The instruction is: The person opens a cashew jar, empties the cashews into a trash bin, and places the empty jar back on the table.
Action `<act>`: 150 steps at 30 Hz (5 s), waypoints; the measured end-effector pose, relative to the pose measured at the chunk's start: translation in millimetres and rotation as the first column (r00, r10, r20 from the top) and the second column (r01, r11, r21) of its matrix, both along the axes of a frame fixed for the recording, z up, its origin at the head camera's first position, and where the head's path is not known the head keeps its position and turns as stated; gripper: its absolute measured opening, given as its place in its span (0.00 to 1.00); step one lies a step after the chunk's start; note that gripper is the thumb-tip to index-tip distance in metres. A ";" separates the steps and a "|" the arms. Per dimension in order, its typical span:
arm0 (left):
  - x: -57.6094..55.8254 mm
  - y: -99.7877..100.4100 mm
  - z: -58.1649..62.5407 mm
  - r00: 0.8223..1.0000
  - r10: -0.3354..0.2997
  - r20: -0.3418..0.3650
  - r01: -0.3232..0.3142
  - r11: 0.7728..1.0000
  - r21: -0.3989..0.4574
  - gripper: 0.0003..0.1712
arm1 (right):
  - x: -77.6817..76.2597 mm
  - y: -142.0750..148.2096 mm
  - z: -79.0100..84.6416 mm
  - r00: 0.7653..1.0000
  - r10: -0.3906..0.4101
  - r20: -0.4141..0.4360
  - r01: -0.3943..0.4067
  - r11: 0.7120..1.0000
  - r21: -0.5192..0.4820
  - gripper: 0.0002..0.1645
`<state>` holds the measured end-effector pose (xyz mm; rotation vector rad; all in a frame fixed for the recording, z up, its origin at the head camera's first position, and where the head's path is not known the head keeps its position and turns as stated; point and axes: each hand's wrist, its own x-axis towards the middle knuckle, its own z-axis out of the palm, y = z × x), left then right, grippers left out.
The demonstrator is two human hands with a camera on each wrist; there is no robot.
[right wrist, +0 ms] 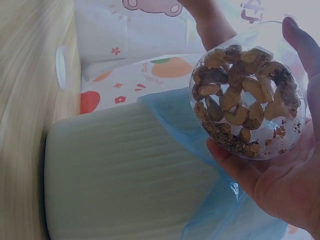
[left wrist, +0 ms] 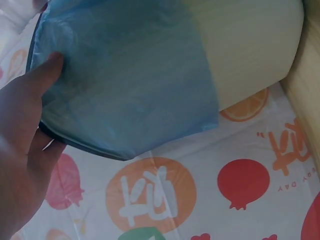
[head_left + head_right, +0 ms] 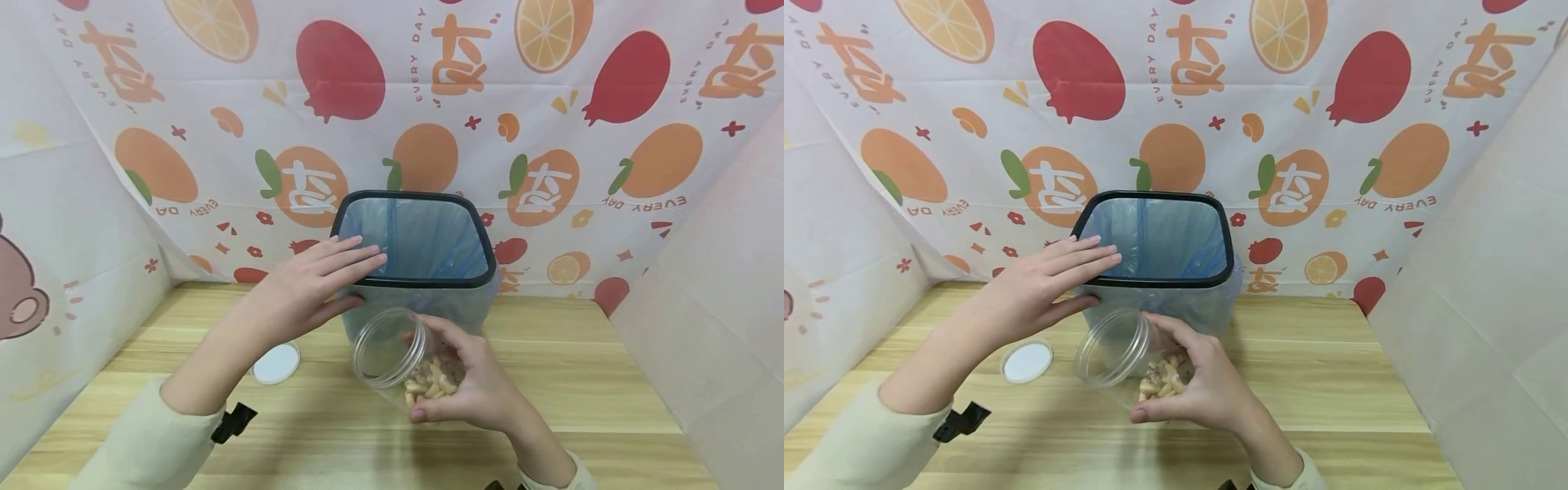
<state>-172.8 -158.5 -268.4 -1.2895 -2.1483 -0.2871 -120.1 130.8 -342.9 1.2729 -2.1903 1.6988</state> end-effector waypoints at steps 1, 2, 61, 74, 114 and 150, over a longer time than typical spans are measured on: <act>-0.6 0.4 -1.1 1.000 -0.003 -0.003 0.003 1.000 0.008 0.39 | -0.3 -0.2 0.3 1.000 0.017 0.013 -0.017 1.000 -0.016 0.60; -1.0 0.9 -2.3 1.000 -0.003 -0.005 0.003 1.000 0.014 0.39 | -0.5 -0.2 0.6 0.999 0.037 0.027 -0.036 0.999 -0.033 0.60; -0.2 4.6 -20.1 1.000 0.008 0.027 -0.010 0.996 0.091 0.40 | -44.7 77.0 145.7 0.952 -0.303 -0.053 0.304 0.906 0.296 0.48; -1.9 5.3 -18.5 0.999 0.010 0.039 -0.013 0.996 0.090 0.40 | -58.9 86.2 156.9 0.929 -0.365 -0.057 0.359 0.855 0.374 0.47; -1.3 3.6 -20.4 0.999 0.003 0.048 -0.008 0.996 0.092 0.42 | -97.7 92.8 162.1 0.900 -0.404 -0.164 0.417 0.688 0.594 0.61; -0.1 5.1 -20.5 0.999 0.002 0.032 -0.005 0.995 0.101 0.41 | -95.9 80.3 177.8 0.815 -0.209 -0.541 0.565 0.493 0.662 0.61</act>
